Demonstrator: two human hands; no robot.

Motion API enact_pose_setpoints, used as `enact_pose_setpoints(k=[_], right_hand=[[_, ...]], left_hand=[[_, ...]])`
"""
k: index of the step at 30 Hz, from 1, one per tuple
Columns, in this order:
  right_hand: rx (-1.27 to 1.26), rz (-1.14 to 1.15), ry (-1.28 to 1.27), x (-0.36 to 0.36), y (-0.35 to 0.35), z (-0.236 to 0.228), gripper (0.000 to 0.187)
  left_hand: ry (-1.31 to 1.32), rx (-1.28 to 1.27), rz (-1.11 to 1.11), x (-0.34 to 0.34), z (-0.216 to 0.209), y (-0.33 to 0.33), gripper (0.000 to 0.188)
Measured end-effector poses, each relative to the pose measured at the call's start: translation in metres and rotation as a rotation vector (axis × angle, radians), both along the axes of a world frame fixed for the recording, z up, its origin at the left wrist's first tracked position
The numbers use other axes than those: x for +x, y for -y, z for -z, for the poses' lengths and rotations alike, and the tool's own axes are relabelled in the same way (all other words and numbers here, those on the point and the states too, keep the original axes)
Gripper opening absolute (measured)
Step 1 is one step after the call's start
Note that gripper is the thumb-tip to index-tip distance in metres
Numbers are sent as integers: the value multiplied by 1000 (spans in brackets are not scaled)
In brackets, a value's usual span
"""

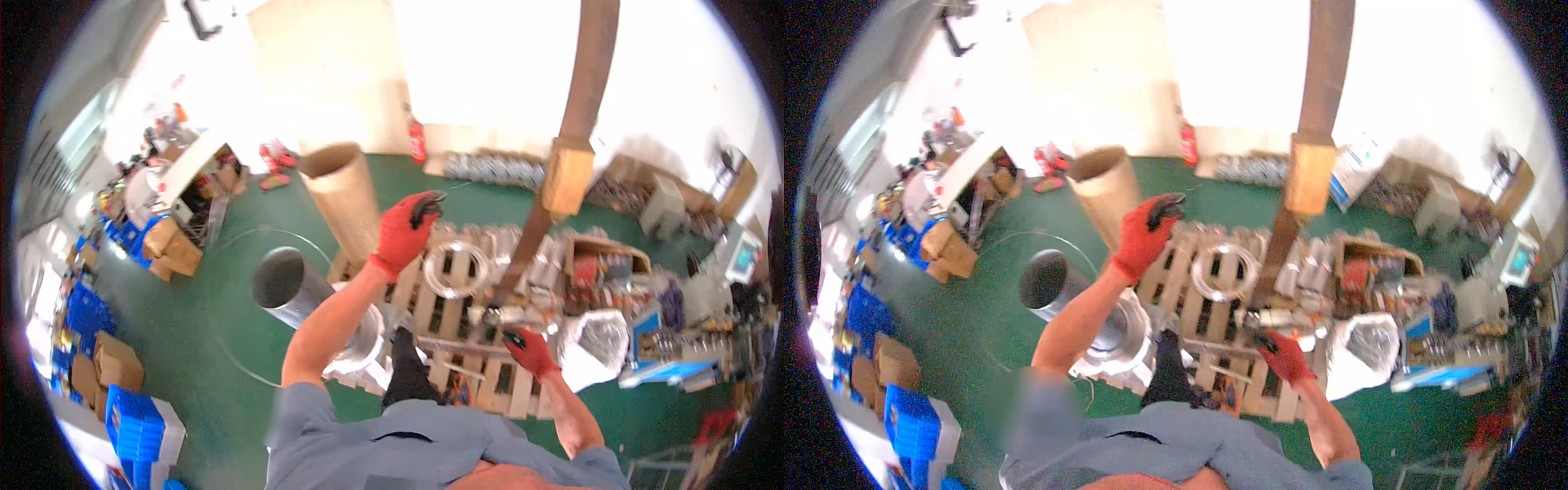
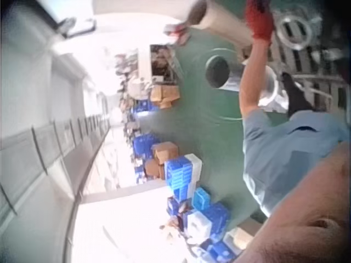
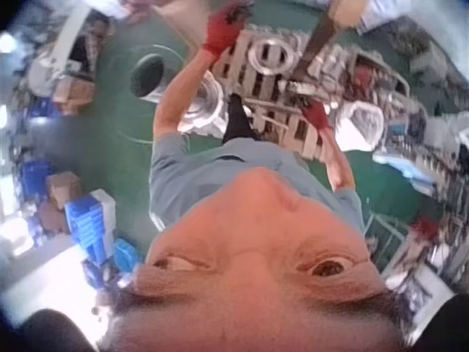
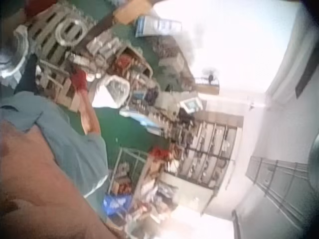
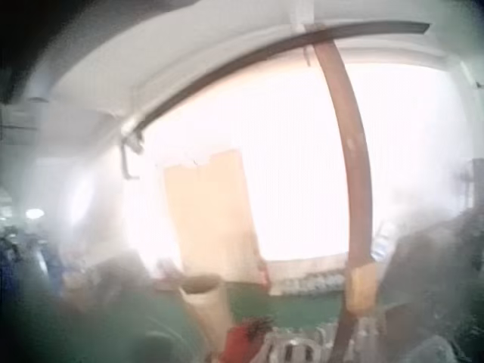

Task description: The person assembles small metal parts onto a machine using red gloves. They pick up parts from a bag, place them into slots on the machine, and adjust components with their hands. The task involves handling multiple small parts and positioning them precisely on the machine.

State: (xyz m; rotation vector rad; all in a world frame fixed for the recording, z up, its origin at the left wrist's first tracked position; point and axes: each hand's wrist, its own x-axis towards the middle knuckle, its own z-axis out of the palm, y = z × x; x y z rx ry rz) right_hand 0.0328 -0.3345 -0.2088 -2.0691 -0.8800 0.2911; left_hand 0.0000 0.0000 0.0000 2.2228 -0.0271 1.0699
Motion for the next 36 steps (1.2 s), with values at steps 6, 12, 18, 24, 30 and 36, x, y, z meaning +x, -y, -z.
enact_pose_setpoints(k=[6, 12, 18, 24, 30, 36], right_hand=[[-78, 26, 103, -3, 56, 19, 33], [-150, 66, -44, -11, 58, 27, 31], [-275, -33, -69, -22, 62, 50, 38], [-260, 110, -294, -83, 91, 57, 34], [-436, 206, -447, -121, 135, 79, 36], [-489, 230, -516, -123, 130, 89, 40]], left_hand=[[68, -92, -54, -31, -66, 13, 25], [113, 45, -81, -32, -62, -3, 28], [-145, 290, 1, 0, 49, 6, 31], [-666, 476, 36, -3, 202, 32, 29], [-838, 494, 76, 11, 286, 37, 30], [-823, 446, 113, 14, 324, 47, 26]])
